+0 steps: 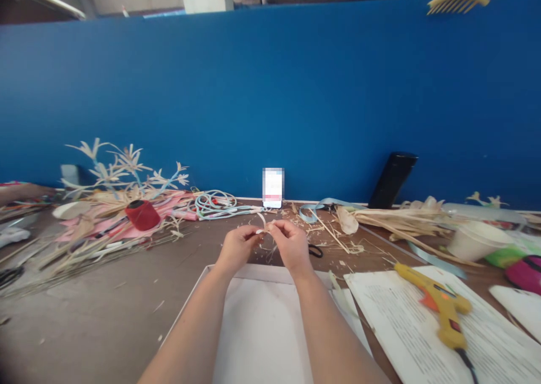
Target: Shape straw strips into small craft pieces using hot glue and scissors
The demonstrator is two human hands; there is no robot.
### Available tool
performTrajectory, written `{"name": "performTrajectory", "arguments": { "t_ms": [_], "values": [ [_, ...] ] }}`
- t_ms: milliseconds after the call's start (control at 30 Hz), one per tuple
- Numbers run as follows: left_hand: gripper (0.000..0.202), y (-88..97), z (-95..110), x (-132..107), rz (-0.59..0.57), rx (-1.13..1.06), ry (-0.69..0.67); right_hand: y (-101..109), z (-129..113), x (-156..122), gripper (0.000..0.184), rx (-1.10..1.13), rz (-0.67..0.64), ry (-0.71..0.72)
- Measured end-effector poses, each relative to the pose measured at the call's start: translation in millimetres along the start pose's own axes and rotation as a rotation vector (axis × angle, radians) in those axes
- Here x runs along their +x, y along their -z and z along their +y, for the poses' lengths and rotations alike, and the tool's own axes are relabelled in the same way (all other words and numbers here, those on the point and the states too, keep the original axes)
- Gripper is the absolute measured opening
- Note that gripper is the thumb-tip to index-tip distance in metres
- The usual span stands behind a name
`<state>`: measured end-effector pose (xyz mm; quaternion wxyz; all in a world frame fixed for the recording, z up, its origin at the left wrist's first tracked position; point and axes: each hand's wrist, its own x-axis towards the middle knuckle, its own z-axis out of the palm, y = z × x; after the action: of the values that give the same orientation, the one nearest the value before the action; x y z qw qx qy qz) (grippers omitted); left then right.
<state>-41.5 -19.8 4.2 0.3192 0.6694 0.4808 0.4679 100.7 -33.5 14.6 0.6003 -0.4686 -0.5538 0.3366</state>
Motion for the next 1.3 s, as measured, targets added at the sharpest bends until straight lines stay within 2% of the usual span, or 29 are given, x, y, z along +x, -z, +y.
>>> {"name": "performTrajectory", "arguments": {
  "t_ms": [367, 800, 967, 1067, 1200, 1300],
  "values": [
    [0.018, 1.6, 1.6, -1.3, -0.010, 0.027, -0.051, -0.3, 1.7, 0.1, 0.022, -0.006, 0.020, 0.000],
    [0.019, 1.2, 0.4, -1.0, 0.000, 0.013, -0.032, -0.2, 0.6, -0.2, 0.023, -0.050, 0.003, 0.023],
    [0.019, -0.2, -5.7, 1.3, 0.031, -0.064, 0.025, 4.5, 6.3, 5.2, 0.030, -0.067, 0.099, -0.031],
    [0.020, 0.2, -7.0, 2.1, 0.039, -0.069, 0.034, 12.4, 8.8, 10.4, 0.027, -0.217, 0.083, -0.051],
    [0.019, 0.3, -6.6, 2.6, 0.058, -0.068, 0.044, 24.0, 7.8, 14.4, 0.020, -0.574, -0.066, -0.010],
    [0.018, -0.1, -7.2, 2.9, 0.064, -0.053, 0.039, 28.3, 8.1, 14.6, 0.024, -0.690, -0.108, -0.001]
  ]
}}
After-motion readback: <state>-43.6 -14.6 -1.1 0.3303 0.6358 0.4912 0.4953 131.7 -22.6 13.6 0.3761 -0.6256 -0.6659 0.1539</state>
